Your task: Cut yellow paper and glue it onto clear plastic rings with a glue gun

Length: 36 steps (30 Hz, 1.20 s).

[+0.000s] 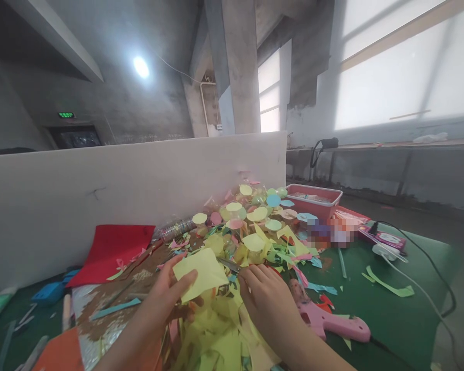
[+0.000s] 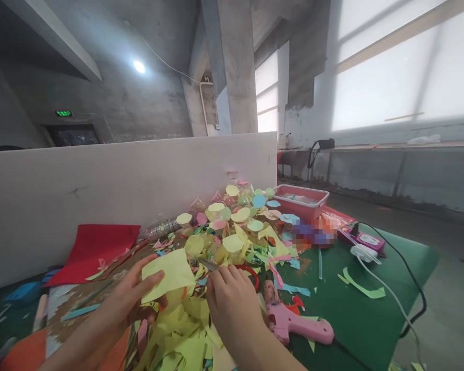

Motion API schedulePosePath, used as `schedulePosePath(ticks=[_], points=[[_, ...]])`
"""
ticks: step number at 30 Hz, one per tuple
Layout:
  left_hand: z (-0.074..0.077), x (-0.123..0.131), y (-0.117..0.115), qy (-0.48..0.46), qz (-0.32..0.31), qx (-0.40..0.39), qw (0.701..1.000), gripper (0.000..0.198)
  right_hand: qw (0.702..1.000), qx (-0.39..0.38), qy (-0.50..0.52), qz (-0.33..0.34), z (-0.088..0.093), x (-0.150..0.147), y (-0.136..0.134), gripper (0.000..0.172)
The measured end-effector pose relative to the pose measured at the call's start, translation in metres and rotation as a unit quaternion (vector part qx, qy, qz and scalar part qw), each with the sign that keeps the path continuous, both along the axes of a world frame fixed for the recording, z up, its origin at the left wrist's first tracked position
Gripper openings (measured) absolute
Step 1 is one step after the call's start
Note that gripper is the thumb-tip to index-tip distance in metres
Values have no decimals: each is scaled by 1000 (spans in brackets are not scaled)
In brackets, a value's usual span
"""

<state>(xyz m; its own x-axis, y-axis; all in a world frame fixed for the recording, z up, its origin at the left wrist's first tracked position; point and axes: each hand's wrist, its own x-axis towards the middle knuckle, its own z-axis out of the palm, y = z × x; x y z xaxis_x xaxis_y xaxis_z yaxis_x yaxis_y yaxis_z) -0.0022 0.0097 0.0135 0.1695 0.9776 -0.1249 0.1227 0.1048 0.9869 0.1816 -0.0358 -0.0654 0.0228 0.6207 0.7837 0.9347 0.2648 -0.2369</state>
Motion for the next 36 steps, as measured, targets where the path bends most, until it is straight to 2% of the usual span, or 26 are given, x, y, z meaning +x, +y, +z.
schedulePosePath(ticks=[6,10,12,14,16,17,22,29,36], points=[[-9,-3,6,6,3,-7,1000,72,999,-40,-1,-14,1,1,-2,19],[-14,-5,10,0,9,-14,1000,72,990,-132,-37,-46,6,4,-3,17],[-14,-6,13,-10,22,-16,1000,74,970,-219,-76,-72,9,5,-2,18],[-14,-7,15,-18,38,-18,999,76,941,-307,-108,-95,11,5,1,34],[-15,-8,17,-21,53,-22,998,73,915,-367,-128,-107,12,4,5,47],[-15,-8,19,-22,61,-23,998,70,908,-382,-135,-110,13,3,8,48],[-17,-12,22,-30,86,-14,996,66,895,-410,-130,-117,21,1,18,35],[-13,-18,19,-58,43,-39,997,44,895,-414,-120,-113,19,0,19,35],[-17,-15,22,-32,63,-41,997,53,895,-406,-121,-139,12,4,17,32]])
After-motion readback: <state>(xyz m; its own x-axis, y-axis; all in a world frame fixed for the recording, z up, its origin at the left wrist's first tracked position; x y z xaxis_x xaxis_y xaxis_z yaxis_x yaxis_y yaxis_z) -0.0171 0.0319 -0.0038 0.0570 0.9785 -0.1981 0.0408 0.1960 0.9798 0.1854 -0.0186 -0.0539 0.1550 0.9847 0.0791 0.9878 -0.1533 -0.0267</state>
